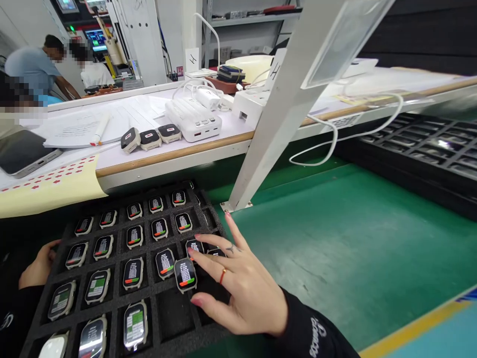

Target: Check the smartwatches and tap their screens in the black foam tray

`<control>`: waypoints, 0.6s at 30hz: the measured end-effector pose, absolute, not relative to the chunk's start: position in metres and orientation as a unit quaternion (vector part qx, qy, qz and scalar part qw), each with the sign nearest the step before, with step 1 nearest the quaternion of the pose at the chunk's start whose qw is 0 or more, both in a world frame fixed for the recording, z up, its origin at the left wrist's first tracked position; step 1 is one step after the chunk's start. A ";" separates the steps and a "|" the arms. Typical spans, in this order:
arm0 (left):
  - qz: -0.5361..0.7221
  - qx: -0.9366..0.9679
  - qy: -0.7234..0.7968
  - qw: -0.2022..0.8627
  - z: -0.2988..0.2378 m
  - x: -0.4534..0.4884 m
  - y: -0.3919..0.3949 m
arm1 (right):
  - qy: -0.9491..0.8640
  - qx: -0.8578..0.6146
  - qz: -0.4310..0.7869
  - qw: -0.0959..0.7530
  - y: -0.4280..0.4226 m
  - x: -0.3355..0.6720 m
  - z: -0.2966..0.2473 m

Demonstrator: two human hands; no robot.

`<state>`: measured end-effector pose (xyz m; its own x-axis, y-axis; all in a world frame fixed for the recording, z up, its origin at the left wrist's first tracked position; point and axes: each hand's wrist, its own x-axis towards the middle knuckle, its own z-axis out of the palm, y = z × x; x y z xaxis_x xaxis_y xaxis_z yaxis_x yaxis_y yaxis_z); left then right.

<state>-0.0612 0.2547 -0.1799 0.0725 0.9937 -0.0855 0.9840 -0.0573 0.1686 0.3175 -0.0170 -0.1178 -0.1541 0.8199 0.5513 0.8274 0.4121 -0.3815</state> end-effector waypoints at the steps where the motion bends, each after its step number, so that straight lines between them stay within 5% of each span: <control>1: 0.028 0.725 0.682 0.092 -0.179 -0.061 0.254 | -0.764 -0.543 0.001 0.347 -0.015 0.315 -0.117; 18: 0.049 0.709 0.695 0.110 -0.181 -0.060 0.252 | -0.764 -0.569 0.044 0.302 -0.013 0.312 -0.110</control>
